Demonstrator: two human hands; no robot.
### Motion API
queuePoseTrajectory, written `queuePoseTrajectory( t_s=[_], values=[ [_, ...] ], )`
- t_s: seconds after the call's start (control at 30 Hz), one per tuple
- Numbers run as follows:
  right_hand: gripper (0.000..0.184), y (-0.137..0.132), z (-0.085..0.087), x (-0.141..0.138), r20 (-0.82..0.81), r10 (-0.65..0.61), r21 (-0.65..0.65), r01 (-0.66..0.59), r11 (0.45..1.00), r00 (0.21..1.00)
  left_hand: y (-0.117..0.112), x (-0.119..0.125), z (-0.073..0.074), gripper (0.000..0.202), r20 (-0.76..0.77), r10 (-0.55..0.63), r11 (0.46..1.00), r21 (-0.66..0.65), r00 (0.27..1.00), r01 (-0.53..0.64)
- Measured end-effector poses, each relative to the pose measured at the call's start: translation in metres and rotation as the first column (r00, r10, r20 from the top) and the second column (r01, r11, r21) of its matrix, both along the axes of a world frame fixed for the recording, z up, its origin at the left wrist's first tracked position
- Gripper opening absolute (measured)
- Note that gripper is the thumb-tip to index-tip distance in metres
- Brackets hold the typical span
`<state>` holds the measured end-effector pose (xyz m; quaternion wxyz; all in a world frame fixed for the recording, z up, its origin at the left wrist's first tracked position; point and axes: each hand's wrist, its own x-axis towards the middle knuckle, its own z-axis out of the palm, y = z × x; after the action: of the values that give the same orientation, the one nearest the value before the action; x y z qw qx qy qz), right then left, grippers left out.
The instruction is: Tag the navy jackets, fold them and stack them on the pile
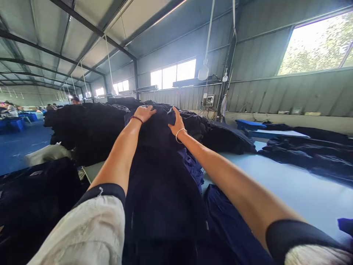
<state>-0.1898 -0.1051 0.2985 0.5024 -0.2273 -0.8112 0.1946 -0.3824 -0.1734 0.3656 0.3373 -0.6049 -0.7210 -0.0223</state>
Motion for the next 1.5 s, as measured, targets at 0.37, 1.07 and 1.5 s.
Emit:
queuePoseTrajectory(
  t_s=[0.37, 1.07, 1.5],
  values=[
    [0.109, 0.07, -0.05, 0.003, 0.349, -0.364, 0.291, 0.269, 0.918, 0.864, 0.122, -0.001, -0.085, 0.045, -0.06, -0.115, 0.986, 0.112, 0.992, 0.121],
    [0.105, 0.138, -0.148, -0.001, 0.799, -0.284, -0.023, 0.497, 0.867, 0.531, 0.163, -0.034, -0.197, 0.061, 0.308, 0.146, 0.985, -0.129, 0.94, -0.111],
    [0.068, 0.128, -0.104, 0.061, 0.648, -0.45, 0.109, 0.51, 0.853, 0.614, 0.149, 0.023, -0.145, 0.063, 0.32, 0.073, 0.994, -0.106, 0.944, -0.041]
  ],
)
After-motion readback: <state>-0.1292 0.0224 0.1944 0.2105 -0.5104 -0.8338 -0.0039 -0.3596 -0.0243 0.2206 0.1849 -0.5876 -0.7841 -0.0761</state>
